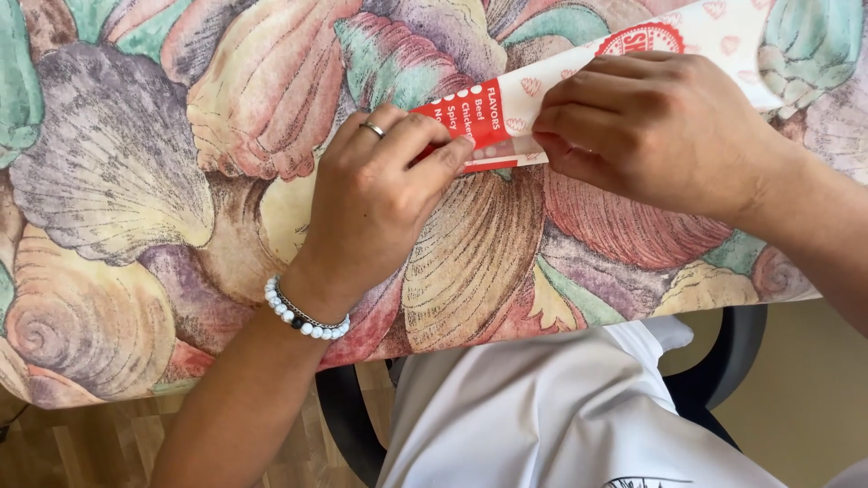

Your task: Folding paper packaging sleeves for shawarma at a steady, efficient pace.

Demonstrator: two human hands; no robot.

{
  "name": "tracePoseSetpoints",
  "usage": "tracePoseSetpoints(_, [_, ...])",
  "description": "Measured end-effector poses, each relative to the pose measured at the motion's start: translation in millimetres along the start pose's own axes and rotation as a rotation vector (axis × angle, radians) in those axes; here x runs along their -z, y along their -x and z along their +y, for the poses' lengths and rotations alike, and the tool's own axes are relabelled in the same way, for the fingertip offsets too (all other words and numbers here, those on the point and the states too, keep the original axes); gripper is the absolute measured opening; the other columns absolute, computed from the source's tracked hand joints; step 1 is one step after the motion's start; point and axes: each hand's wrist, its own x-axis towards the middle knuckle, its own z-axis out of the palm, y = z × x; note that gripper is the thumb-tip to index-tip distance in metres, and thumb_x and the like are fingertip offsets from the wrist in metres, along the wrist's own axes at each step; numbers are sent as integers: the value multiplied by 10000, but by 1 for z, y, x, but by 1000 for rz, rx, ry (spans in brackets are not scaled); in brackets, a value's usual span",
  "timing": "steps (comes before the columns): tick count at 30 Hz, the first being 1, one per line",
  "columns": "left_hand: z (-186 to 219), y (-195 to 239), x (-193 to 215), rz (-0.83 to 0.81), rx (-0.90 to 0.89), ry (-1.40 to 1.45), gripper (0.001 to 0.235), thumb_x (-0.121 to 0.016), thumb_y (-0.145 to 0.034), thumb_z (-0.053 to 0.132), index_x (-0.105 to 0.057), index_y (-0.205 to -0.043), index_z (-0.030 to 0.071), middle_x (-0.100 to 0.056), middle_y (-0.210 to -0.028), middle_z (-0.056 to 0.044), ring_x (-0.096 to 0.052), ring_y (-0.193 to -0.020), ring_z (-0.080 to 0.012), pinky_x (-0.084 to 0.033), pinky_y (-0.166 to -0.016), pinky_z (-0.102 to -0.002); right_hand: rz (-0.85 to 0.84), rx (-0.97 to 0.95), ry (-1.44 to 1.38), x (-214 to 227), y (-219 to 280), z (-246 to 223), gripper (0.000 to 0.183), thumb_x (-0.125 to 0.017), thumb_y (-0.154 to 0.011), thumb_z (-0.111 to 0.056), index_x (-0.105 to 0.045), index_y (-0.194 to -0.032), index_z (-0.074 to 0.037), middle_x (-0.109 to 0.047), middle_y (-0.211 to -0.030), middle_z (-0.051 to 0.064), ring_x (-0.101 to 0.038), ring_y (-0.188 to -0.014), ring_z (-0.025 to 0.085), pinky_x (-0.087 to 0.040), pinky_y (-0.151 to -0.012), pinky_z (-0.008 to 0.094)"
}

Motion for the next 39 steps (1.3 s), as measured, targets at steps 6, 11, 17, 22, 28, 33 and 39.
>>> tracePoseSetpoints(6, [1, -1, 3, 35, 32, 17, 74, -746, -1015, 46, -749, -1002, -27, -665, -947, -110, -565, -787, -288, -486, -633, -413, -7, 26, 158, 11, -1, -12, 157, -682, -1169, -202, -670, -1028, -133, -574, -890, -3, -587, -772, 207, -509, -657, 319])
tracePoseSetpoints(11, [2, 1, 4, 20, 24, 119, 53, -727, -989, -22, -777, -1003, -22, -665, -910, -109, -572, -779, -286, -473, -613, -415, 18, 68, 143, 4, 5, -24, 88, -718, -1103, -85, -670, -1030, -97, -592, -895, 21, -574, -737, 211, -504, -619, 334])
tracePoseSetpoints(17, [1, 4, 0, -69, 26, 92, 76, -724, -975, -8, -787, -1015, 8, -637, -900, -94, -563, -809, -291, -449, -616, -416, 35, 20, 70, -9, 10, -25, 56, -707, -1081, -115, -704, -1027, -101, -636, -980, 16, -617, -768, 201, -510, -634, 330])
tracePoseSetpoints(22, [-14, 3, 7, -2, 38, 172, 52, -785, -949, -48, -775, -999, -38, -695, -893, -123, -610, -799, -263, -535, -680, -379, 63, 9, -15, -12, 10, -23, 76, -691, -1074, -75, -715, -1003, -60, -686, -1016, 36, -629, -778, 216, -529, -665, 338])
tracePoseSetpoints(28, [-49, 9, 21, 56, 226, 286, 217, -774, -1009, -21, -721, -1214, -71, -639, -1078, -175, -621, -1026, -323, -558, -896, -423, 101, -36, -99, -18, 16, -22, 79, -700, -1070, -51, -773, -1041, -51, -688, -991, 55, -630, -787, 247, -550, -695, 358])
tracePoseSetpoints(33, [-47, 10, 4, -91, 360, 166, 329, -899, -861, 201, -771, -1152, 119, -686, -1042, -44, -587, -970, -242, -377, -820, -410, 138, -71, -74, -14, 18, -21, 78, -746, -1097, -107, -779, -1092, -36, -696, -1025, 78, -638, -810, 268, -546, -705, 375])
tracePoseSetpoints(39, [-44, 13, -3, -57, 372, 138, 264, -928, -823, 176, -814, -1061, 159, -632, -973, 6, -562, -953, -230, -356, -818, -412, 162, -75, -52, -14, 18, -17, 80, -740, -1111, -101, -786, -1094, -38, -690, -1011, 75, -637, -803, 259, -524, -690, 354])
